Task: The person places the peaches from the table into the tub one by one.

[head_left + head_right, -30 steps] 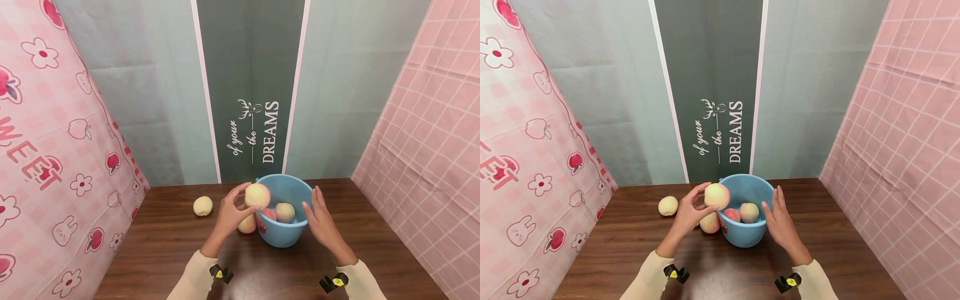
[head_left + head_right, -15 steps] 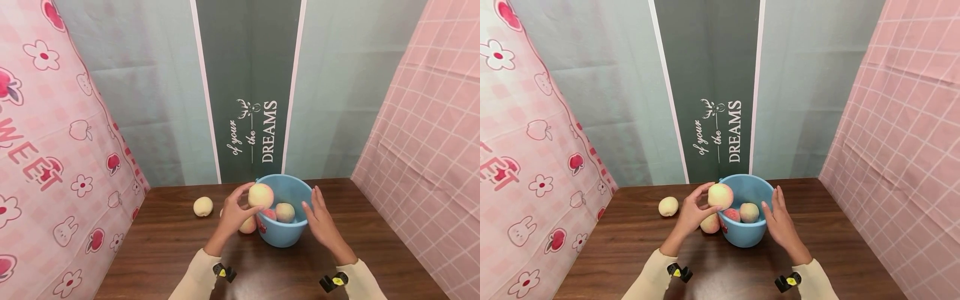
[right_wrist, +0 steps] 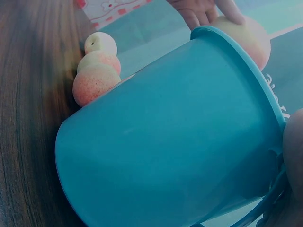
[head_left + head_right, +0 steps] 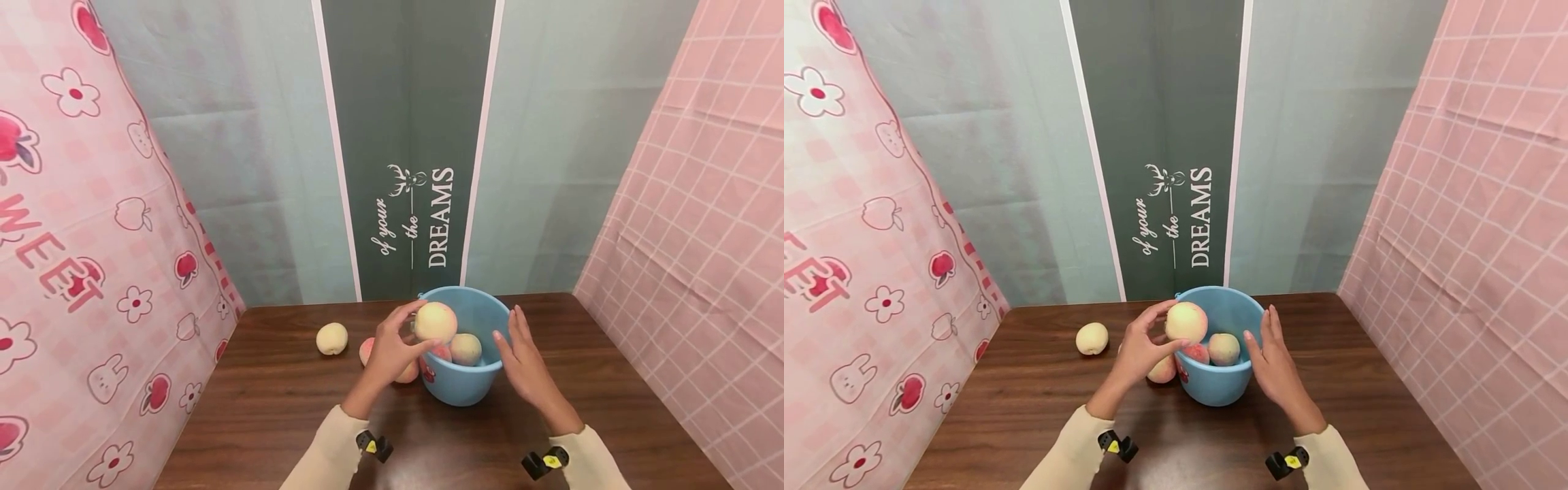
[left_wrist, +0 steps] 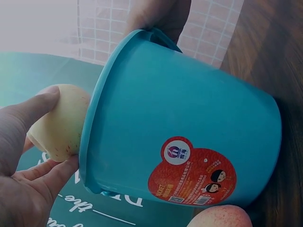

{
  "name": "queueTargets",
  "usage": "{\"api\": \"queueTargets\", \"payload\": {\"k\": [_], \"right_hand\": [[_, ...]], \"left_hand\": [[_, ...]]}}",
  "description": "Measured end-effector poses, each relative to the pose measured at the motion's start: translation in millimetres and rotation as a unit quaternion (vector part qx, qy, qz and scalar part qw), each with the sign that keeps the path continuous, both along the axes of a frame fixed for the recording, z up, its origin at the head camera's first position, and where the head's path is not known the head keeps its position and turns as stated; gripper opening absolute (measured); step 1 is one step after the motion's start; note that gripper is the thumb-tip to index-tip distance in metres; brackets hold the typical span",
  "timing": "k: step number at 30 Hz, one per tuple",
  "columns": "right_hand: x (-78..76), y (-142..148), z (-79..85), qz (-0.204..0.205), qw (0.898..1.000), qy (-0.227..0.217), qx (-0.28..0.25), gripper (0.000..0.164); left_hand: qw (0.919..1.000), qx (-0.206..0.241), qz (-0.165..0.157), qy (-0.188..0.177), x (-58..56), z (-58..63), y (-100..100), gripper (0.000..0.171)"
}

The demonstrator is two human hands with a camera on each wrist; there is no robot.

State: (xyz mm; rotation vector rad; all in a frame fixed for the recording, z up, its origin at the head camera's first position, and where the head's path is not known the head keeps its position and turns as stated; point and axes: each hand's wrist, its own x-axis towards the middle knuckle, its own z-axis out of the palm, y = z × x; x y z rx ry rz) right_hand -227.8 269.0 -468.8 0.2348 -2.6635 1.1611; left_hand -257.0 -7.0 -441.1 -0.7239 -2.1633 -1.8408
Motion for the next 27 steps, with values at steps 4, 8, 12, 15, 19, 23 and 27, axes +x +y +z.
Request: {"api": "queueTargets", "payload": {"k": [4,8,12,15,19,23,27], "right_hand": [[-0.5,0.1,0.1,-0.001,1.0,-0.001,0.0,0.075],[-1.1,0.6,0.5,-0.001,1.0,-0.004,-0.002,0.075],[-1.5,0.6,-0.5,0.0,1.0,-0.005,-0.002,0.076],[-1.2,0.4,-1.3,0.001,1.0,-0.005,-0.004,0.076],[-0.6,0.1,-0.8,0.0,1.0,-0.006,-0.003,0.077],[-0.5,0.0,0.5,-0.001,1.0,-0.003,-0.002,0.076],[0.0,-0.5,1.6,-0.002,1.0,0.0,-0.002,0.075]], "left_hand": [[0.9992,-0.033,0.006,0.02,-0.5,1.1,2.7,0.07],[0.9969,-0.065,0.01,0.042,-2.9,0.9,6.7,0.071],[0.9958,-0.079,0.005,0.048,-4.9,0.6,12.2,0.072],[0.9953,-0.086,0.0,0.045,-5.0,1.4,15.8,0.071],[0.995,-0.089,-0.006,0.045,-5.2,2.2,18.6,0.071],[0.9949,-0.088,-0.01,0.048,-5.1,2.7,20.8,0.07],[0.9947,-0.091,-0.015,0.046,-4.2,3.9,22.4,0.07]]}}
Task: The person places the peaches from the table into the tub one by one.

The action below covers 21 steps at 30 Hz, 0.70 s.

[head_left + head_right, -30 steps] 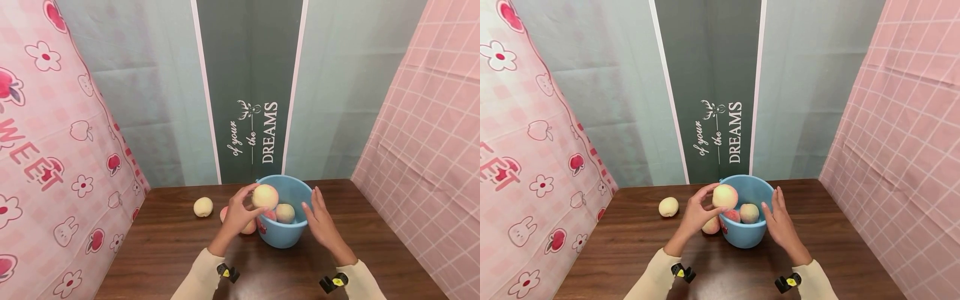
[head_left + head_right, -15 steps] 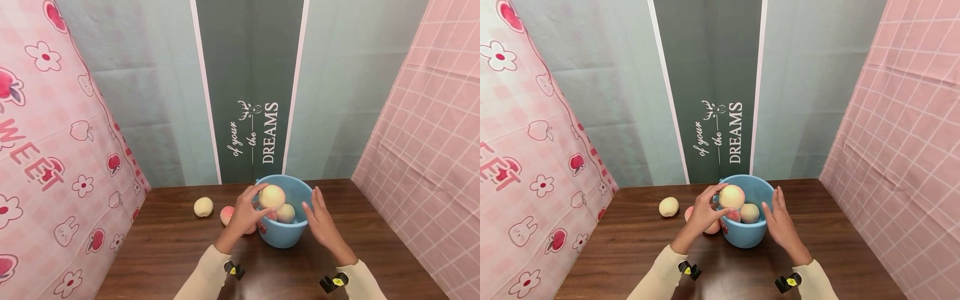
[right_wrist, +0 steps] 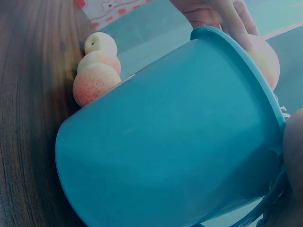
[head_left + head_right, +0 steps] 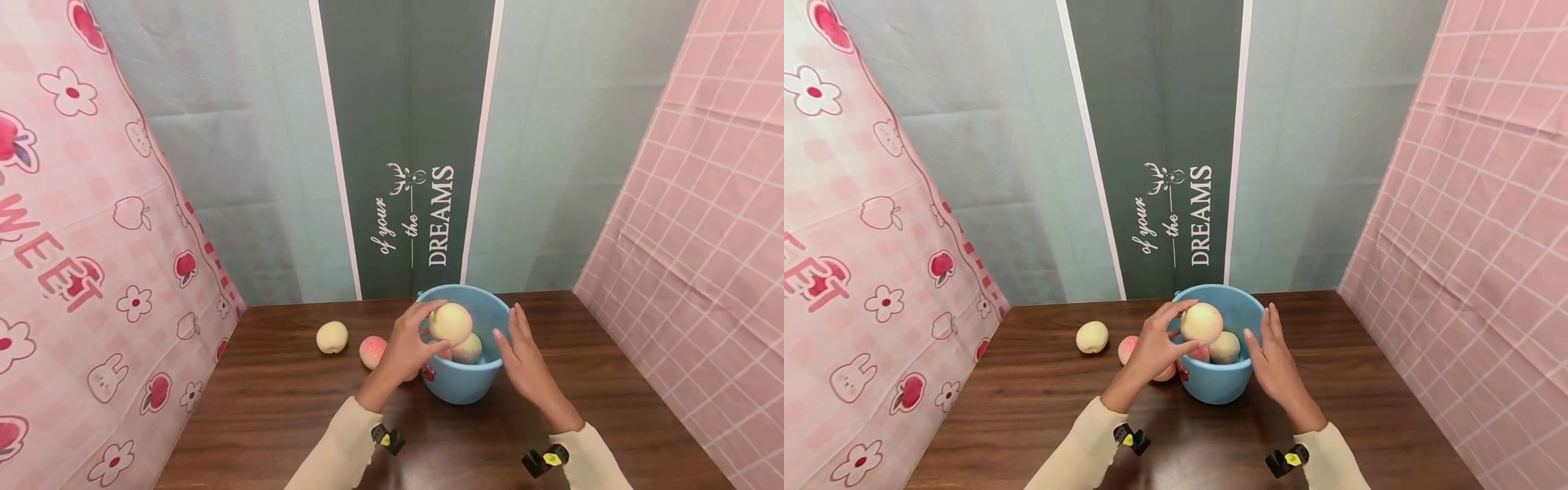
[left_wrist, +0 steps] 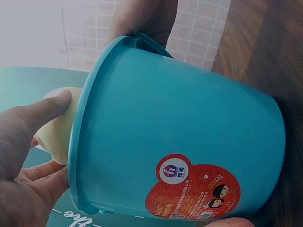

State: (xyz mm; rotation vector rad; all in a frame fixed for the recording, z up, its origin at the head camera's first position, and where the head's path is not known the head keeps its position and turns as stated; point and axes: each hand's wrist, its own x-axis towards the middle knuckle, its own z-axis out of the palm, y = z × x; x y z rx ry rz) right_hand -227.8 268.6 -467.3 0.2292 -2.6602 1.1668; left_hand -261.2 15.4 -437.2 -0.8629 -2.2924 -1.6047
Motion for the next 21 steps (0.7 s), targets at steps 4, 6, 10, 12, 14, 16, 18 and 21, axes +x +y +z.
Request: {"api": "queueTargets", "payload": {"k": [4,6,10,12,14,16,18,21], "right_hand": [[0.3,-0.4,0.8,0.0,1.0,0.0,0.0,0.076],[0.3,-0.4,1.2,0.0,1.0,0.0,0.0,0.076],[-0.4,-0.3,1.7,0.001,1.0,0.0,-0.001,0.076],[-0.3,-0.3,1.7,0.002,1.0,0.0,-0.002,0.075],[0.2,-0.3,1.2,0.003,1.0,0.001,-0.004,0.075],[0.9,-0.4,0.5,0.004,1.0,0.0,-0.007,0.076],[1.6,-0.5,-0.6,0.005,1.0,0.001,-0.009,0.076],[2.2,-0.4,-2.1,0.005,1.0,0.0,-0.009,0.076]], "left_hand": [[0.9999,-0.009,-0.003,0.003,0.7,1.0,0.7,0.069],[0.9998,-0.016,-0.003,0.007,0.5,0.8,1.0,0.069],[0.9997,-0.021,-0.006,0.01,0.4,-0.1,1.3,0.065],[0.9997,-0.019,-0.008,0.009,0.6,-0.7,1.1,0.063],[0.9998,-0.013,-0.011,0.006,0.8,-1.3,0.9,0.061],[0.9998,-0.013,-0.011,0.005,0.8,-2.1,0.8,0.06],[0.9998,-0.011,-0.012,0.005,0.3,-2.9,0.8,0.059],[0.9999,-0.012,-0.011,0.004,0.0,-3.7,1.0,0.059]]}}
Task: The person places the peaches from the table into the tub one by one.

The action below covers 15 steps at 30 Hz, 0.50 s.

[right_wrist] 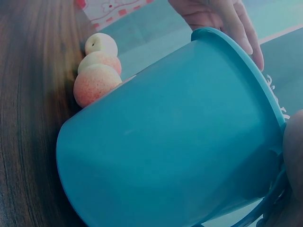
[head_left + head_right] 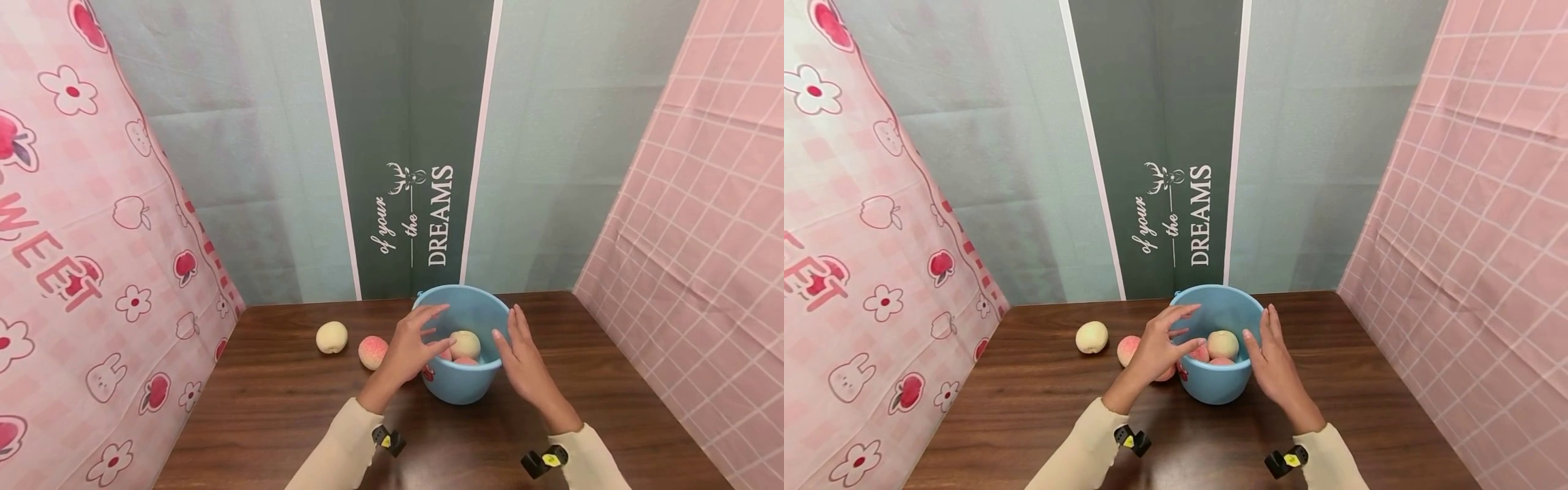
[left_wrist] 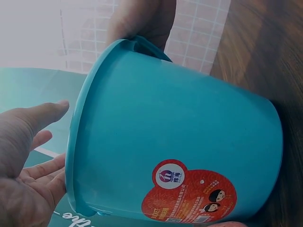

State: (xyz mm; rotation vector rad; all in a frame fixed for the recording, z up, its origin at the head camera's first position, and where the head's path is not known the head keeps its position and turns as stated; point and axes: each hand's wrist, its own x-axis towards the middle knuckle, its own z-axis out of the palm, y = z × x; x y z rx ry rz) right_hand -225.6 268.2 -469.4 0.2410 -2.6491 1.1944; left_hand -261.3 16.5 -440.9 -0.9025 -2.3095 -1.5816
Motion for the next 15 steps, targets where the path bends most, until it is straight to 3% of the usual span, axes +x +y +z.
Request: {"api": "queueTargets", "payload": {"k": [15], "right_hand": [[0.5,-1.1,0.2,-0.007,1.0,-0.01,0.001,0.077]], "left_hand": [[0.9972,0.07,-0.006,-0.026,4.3,2.2,-10.1,0.06]]}}
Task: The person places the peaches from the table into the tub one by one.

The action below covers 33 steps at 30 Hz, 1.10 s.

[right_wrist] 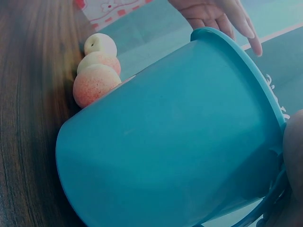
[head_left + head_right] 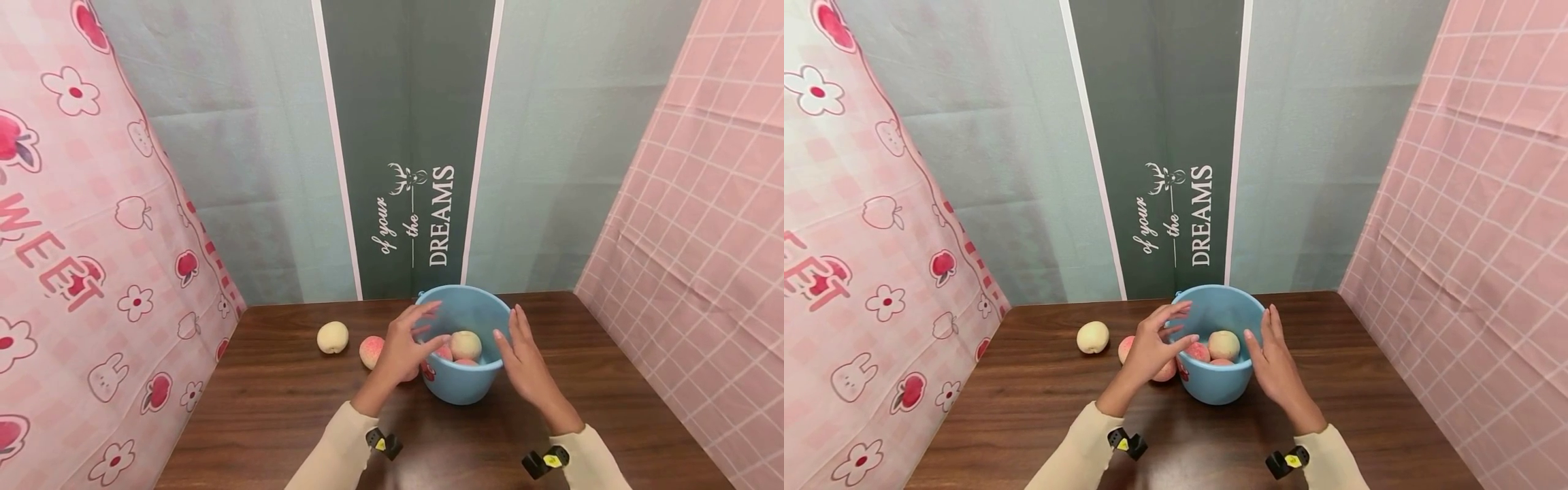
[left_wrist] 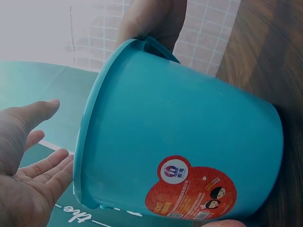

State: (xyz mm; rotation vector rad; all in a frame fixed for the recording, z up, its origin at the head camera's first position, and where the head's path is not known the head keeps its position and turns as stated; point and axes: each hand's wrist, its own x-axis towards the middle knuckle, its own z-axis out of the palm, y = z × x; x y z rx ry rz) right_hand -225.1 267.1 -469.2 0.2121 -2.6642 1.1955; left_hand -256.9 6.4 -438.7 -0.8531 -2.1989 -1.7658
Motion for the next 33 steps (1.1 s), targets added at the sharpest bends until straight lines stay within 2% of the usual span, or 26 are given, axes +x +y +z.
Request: {"api": "queueTargets", "payload": {"k": [14,23,33], "right_hand": [[-0.4,-0.3,-0.7,-0.002,1.0,0.001,0.006,0.075],[1.0,-2.1,5.1,0.001,1.0,0.006,0.006,0.075],[-0.7,-0.1,0.0,-0.003,1.0,0.004,0.011,0.076]], "left_hand": [[0.9992,0.029,0.027,0.011,6.1,-0.6,-20.5,0.058],[0.9979,0.045,0.046,-0.006,5.7,-12.8,-34.4,0.056],[0.9961,0.037,0.08,-0.004,5.2,-23.3,-49.6,0.055]]}}
